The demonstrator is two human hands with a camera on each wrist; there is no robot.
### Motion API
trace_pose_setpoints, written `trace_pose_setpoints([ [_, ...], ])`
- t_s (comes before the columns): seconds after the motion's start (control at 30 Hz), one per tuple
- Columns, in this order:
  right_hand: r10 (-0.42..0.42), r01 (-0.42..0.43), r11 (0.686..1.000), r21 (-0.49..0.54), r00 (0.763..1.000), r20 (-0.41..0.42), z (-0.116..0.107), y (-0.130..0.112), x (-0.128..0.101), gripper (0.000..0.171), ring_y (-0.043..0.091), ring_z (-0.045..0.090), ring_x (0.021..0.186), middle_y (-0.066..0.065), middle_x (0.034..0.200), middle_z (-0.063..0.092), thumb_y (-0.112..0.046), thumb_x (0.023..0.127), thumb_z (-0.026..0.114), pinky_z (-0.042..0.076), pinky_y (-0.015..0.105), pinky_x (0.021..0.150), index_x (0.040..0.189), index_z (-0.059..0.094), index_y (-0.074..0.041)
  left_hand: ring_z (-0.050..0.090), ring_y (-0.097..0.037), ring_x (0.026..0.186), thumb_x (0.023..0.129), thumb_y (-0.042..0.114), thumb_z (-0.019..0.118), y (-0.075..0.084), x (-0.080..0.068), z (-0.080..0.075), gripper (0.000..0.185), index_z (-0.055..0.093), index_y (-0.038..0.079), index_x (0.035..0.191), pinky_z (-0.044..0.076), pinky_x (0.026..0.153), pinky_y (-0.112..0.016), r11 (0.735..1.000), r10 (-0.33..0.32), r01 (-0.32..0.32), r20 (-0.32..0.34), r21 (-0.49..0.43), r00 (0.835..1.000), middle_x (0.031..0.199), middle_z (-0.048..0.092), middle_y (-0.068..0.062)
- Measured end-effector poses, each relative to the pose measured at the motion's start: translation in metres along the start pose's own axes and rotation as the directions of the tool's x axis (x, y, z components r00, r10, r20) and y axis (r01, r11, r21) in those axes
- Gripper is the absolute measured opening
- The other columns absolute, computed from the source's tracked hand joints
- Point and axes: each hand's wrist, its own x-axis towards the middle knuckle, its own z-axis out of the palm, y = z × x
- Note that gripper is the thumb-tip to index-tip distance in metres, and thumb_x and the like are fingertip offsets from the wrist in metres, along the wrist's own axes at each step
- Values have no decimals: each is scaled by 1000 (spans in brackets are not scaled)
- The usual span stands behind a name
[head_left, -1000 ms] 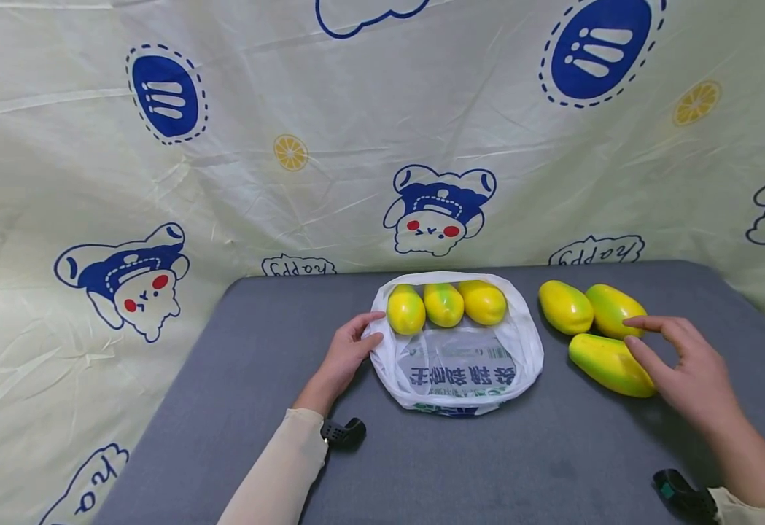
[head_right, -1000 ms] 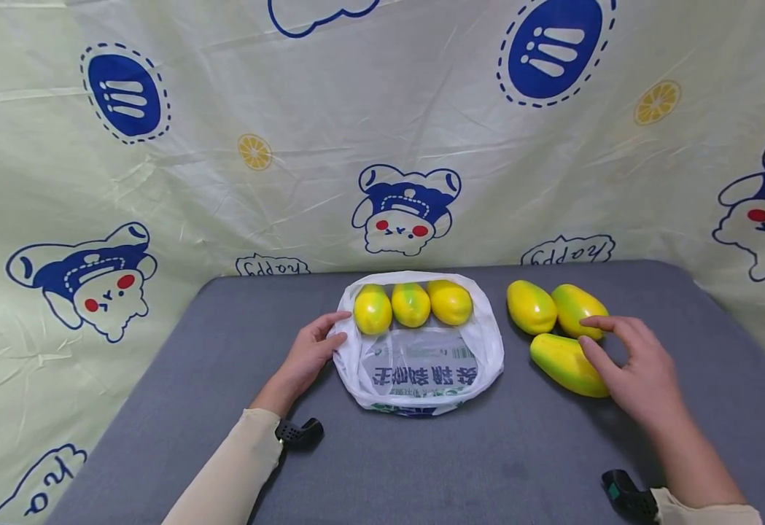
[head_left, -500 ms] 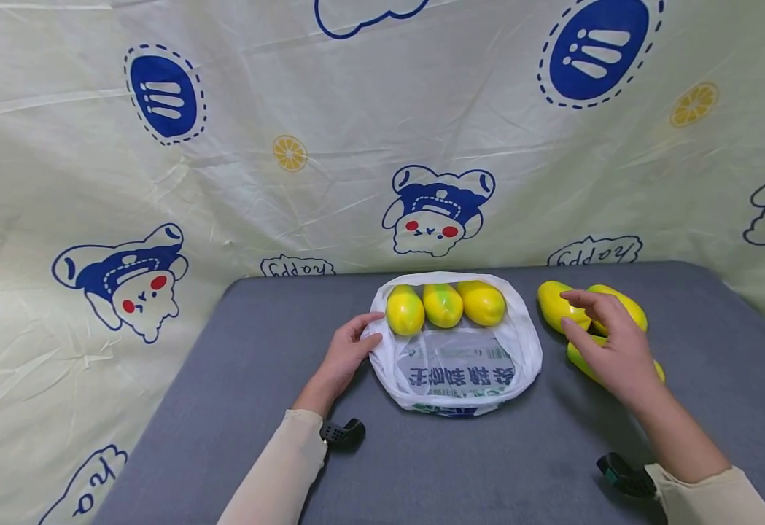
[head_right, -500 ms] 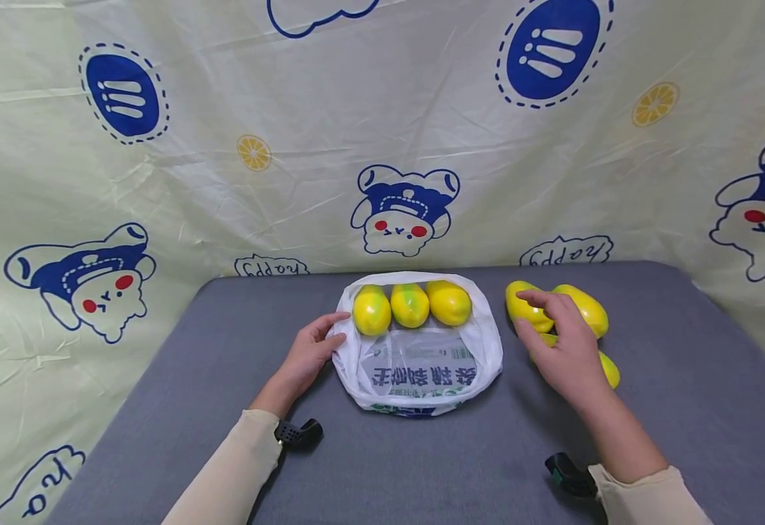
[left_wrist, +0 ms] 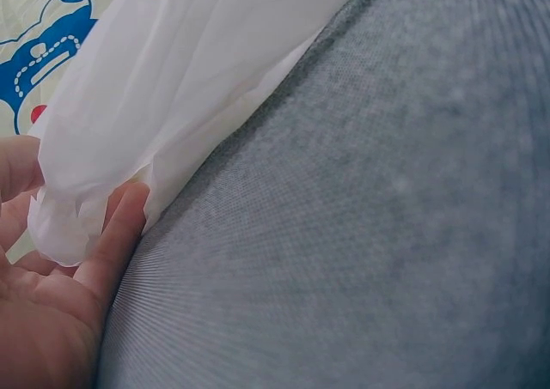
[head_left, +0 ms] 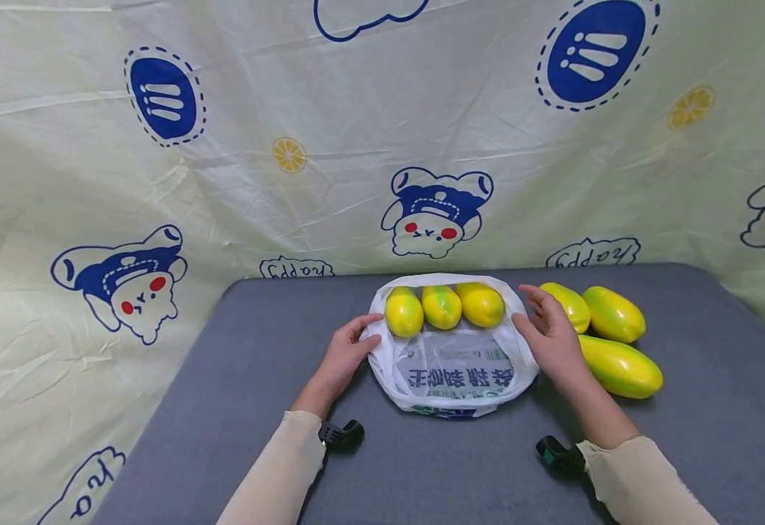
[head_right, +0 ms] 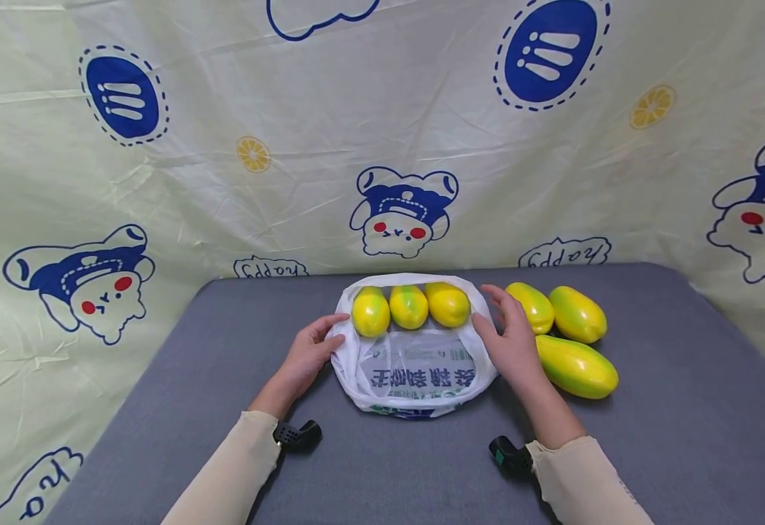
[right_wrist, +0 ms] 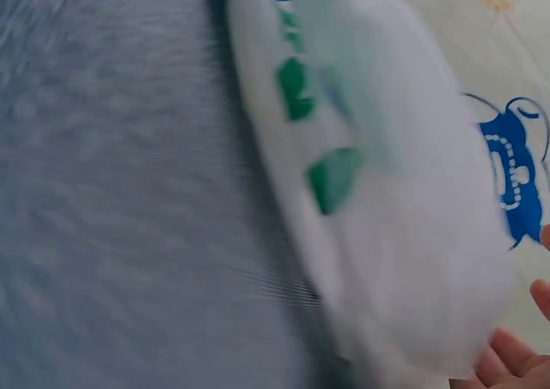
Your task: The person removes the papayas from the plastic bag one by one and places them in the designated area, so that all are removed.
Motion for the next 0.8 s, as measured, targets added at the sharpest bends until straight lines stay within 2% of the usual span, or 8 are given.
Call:
trace_pose_setpoints([
  [0.3,35,-46,993,112,995,93,8,19,3,58,39,11,155,11,168,17,-33,105,47,14,65,120,159,27,-22,53,-19,120,97,7,60,-3,2,-2,40,60,12,137,49,95,-19,1000,-2,2,-9,-6,1000,145,54,-9],
  [0.43,80,-101,984,144,986,145,10,25,3,57,37,1,156,8,170,9,-32,105,48,5,67,120,158,29,-25,53,-22,125,97,7,60,-2,1,-2,40,60,11,137,49,102,-26,1000,-3,3,-14,1,1000,147,53,-10],
  [0.6,105,-135,977,165,979,176,12,30,3,58,35,-1,156,6,170,4,-31,105,48,3,66,121,159,27,-26,50,-23,132,98,10,59,0,-2,-1,40,60,14,138,43,112,-38,1000,-7,8,-26,29,1000,149,51,-8],
  [0.8,105,-135,977,167,978,179,11,31,3,61,34,2,157,5,170,5,-30,106,47,6,61,123,160,21,-25,49,-22,130,99,14,60,1,-4,2,38,60,19,137,42,114,-40,999,-19,21,-61,34,998,148,52,-5],
])
